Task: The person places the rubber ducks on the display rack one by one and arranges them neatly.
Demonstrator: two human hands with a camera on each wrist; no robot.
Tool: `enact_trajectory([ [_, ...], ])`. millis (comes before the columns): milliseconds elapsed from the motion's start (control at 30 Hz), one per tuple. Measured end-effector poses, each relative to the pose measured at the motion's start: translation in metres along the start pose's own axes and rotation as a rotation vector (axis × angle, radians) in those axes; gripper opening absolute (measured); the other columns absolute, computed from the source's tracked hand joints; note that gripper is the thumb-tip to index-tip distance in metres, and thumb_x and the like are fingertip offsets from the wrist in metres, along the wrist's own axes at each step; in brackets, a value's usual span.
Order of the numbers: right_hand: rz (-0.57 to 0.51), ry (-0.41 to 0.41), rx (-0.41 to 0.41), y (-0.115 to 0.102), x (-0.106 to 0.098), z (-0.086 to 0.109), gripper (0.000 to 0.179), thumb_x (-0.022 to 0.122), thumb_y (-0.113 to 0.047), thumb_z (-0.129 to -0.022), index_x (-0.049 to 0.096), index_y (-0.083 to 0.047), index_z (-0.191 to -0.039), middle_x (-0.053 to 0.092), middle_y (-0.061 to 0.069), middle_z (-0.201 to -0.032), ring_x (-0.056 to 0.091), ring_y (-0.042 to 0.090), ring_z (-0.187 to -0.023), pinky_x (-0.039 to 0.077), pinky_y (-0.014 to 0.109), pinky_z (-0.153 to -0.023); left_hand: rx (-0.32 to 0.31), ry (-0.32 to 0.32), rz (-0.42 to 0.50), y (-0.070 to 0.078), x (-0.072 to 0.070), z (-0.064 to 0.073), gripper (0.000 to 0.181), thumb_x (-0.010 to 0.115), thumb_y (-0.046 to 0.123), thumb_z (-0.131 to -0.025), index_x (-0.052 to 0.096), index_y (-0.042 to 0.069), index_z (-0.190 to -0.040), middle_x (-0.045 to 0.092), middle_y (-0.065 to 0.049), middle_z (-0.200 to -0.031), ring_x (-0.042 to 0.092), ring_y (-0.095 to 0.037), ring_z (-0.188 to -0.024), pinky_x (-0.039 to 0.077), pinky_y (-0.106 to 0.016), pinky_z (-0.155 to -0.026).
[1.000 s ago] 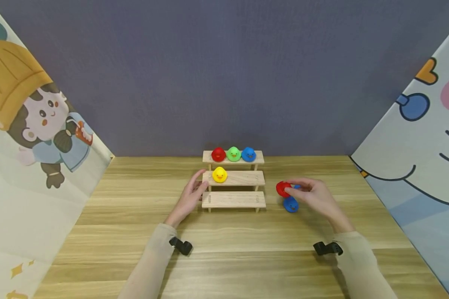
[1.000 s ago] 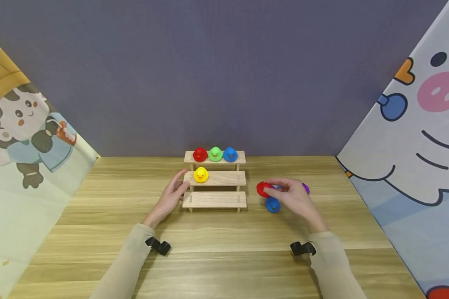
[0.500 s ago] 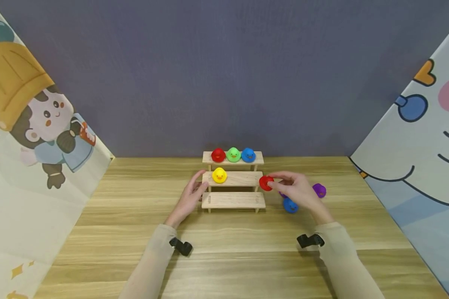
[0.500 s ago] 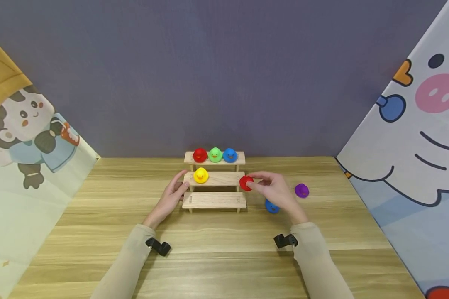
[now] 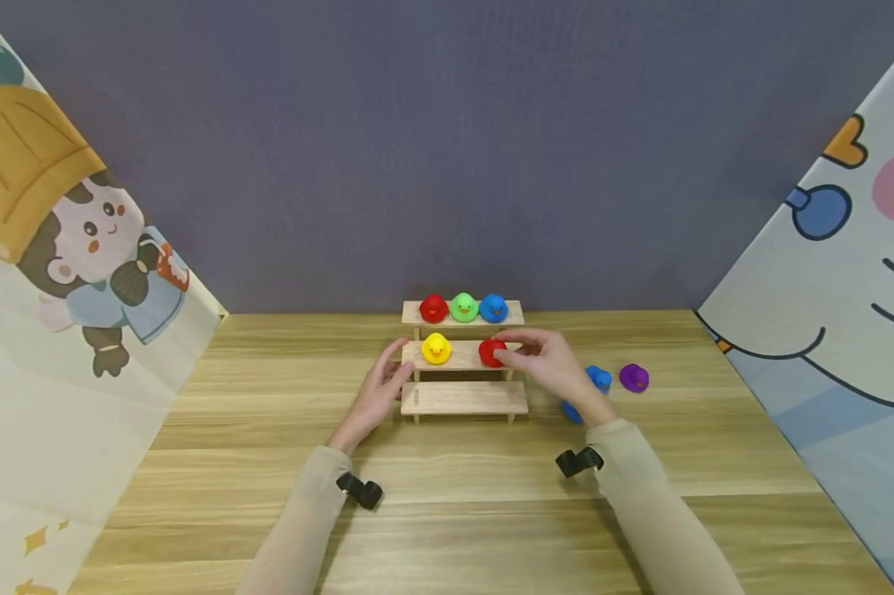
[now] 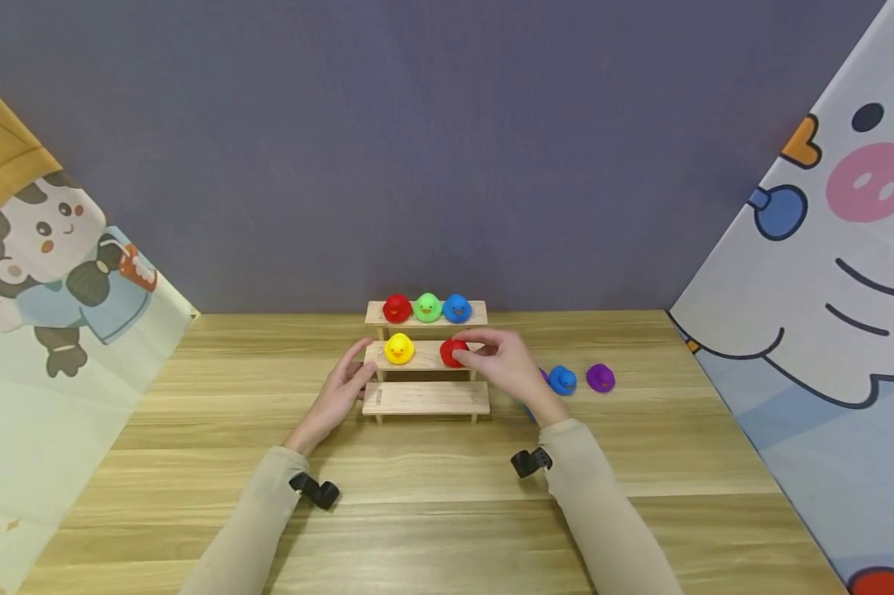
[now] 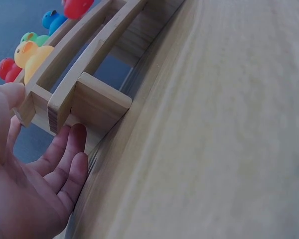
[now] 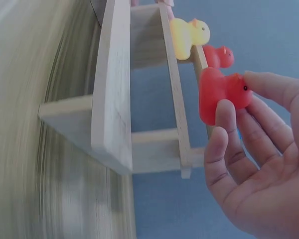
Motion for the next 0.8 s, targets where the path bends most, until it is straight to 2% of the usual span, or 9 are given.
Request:
enact_trajectory([
  [167,0.004,0.004,0.003,-0.005,0.009,-0.007,0.036,0.080,-0.027,-0.097,0.077,-0.011,-0.130,0.075,0.012,-0.131,0.071,0.021,-0.085,0.060,0.037,-0.077,-0.004,-0.005,0.005,0.000,0.000,0.000,0.060,0.051,0.037,-0.114,0.031,0.023,-0.169,0.062,-0.027,-0.143,0.063,-0.037,-0.126,0.054,-0.031,-0.087],
  [333,0.016,-0.003,0.002,-0.008,0.014,-0.013,0.036,0.080,-0.027,-0.097,0.077,-0.011,-0.130,0.076,0.013,-0.128,0.069,0.020,-0.084,0.057,0.031,-0.070,-0.010,0.002,0.005,-0.001,0.000,-0.001,0.058,0.052,0.037,-0.114,0.033,0.025,-0.168,0.063,-0.026,-0.142,0.064,-0.034,-0.122,0.055,-0.030,-0.085],
  [433,0.017,-0.007,0.010,-0.010,0.017,-0.014,0.036,0.080,-0.028,-0.097,0.077,-0.012,-0.130,0.076,0.012,-0.129,0.069,0.020,-0.087,0.056,0.028,-0.072,-0.011,0.003,0.009,-0.002,0.001,-0.001,0.058,0.052,0.037,-0.114,0.034,0.026,-0.167,0.063,-0.026,-0.142,0.064,-0.035,-0.123,0.054,-0.030,-0.085],
  [600,0.015,-0.013,0.018,-0.011,0.021,-0.018,0.036,0.079,-0.026,-0.097,0.077,-0.013,-0.130,0.075,0.011,-0.130,0.069,0.023,-0.091,0.057,0.031,-0.077,-0.007,0.001,0.012,-0.002,0.000,-0.001,0.058,0.051,0.038,-0.114,0.033,0.027,-0.168,0.062,-0.026,-0.143,0.063,-0.036,-0.124,0.054,-0.030,-0.085],
  [800,-0.005,-0.010,-0.013,-0.010,0.028,-0.024,0.035,0.080,-0.021,-0.097,0.077,-0.008,-0.129,0.076,0.014,-0.127,0.071,0.022,-0.091,0.058,0.025,-0.075,-0.005,-0.001,0.005,-0.001,0.000,-0.001,0.058,0.051,0.037,-0.114,0.032,0.027,-0.168,0.063,-0.025,-0.142,0.064,-0.033,-0.121,0.054,-0.029,-0.083],
])
Point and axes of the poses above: each hand's wrist, its own z-axis away from the middle knuckle, its own x-axis out of the palm, y = z × x, the point moved 3 cm from there along -z, towards the middle knuckle
